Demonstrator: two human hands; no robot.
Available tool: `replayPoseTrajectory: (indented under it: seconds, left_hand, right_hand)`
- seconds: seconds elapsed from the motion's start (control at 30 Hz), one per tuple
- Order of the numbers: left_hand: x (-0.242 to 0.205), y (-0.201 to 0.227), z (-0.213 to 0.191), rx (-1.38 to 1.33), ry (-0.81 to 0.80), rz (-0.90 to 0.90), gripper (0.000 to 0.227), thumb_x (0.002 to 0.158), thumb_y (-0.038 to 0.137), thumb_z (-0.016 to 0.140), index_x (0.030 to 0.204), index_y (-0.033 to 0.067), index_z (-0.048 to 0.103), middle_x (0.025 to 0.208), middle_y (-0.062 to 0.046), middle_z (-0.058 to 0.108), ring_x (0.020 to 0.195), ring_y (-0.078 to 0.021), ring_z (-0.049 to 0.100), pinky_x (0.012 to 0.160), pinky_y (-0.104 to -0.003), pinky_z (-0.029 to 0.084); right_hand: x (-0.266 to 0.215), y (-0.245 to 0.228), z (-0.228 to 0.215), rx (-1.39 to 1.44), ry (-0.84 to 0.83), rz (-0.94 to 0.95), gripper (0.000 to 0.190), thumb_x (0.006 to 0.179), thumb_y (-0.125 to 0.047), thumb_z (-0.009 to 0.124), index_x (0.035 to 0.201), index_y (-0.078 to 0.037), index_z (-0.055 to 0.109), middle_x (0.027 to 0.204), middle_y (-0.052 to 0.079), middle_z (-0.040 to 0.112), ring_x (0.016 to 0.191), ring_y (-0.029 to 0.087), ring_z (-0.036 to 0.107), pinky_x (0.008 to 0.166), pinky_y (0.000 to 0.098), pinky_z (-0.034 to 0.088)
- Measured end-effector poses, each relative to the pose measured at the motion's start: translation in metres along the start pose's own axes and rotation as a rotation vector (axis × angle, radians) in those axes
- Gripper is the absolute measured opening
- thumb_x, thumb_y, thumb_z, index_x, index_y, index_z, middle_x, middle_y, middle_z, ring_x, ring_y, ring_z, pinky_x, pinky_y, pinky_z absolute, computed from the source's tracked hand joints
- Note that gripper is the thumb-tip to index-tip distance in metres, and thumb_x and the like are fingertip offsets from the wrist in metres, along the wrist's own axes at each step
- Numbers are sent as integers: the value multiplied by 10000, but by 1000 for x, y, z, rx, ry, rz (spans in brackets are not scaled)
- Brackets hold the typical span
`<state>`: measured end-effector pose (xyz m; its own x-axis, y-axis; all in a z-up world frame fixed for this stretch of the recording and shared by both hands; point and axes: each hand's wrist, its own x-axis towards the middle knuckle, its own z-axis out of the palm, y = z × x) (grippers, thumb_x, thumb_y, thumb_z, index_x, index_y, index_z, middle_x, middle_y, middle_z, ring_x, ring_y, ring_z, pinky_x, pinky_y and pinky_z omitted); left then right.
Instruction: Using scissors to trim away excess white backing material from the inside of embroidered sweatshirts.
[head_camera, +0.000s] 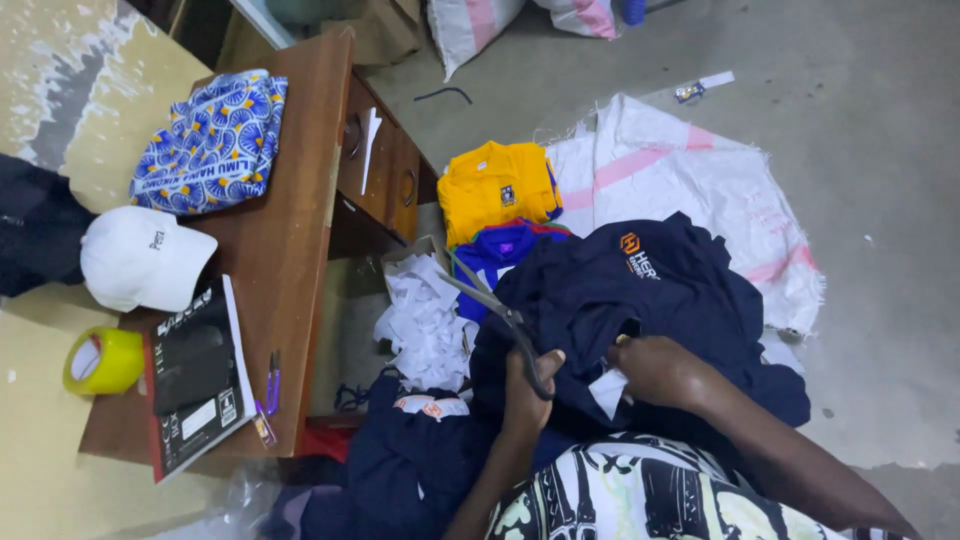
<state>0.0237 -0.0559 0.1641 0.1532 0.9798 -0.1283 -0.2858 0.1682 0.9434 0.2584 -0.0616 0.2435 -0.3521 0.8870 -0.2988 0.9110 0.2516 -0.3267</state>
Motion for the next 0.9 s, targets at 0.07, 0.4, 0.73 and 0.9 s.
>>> replayPoseTrajectory:
  seconds: [0.07,0.4,0.73,0.9]
  left_hand:
    - [12,-31,-6,-19,-13,23,282,827,-81,713,1102,-23,732,852,24,680,860,-40,589,832,-240,483]
    - [-3,-25,23,286,-6,37,297,822,64,807,1084,31,672,887,-49,707,890,-141,672,832,-314,557]
    - [87,66,-25,323,182,365,416,774,64,822,1123,71,595,1050,-107,648,954,-225,610,863,-362,501]
    - [56,124,41,137,73,460,285,851,111,844,996,77,601,915,-108,655,758,-197,633,712,-313,539]
  right_hand:
    - [5,2,-4,83,-110,-13,331,813,-186,813,1114,-59,763,1055,220,785,920,446,782,761,567,645]
    - [8,36,-21,649,560,93,191,892,-93,674,1026,-45,801,942,283,779,982,513,735,865,577,580]
    - [1,2,-65,1025,957,138,210,908,-26,748,894,183,728,825,367,706,858,475,657,959,560,487]
    - [17,10,22,664,705,-102,274,826,-76,684,1060,-136,814,1094,136,805,1002,391,771,891,476,590]
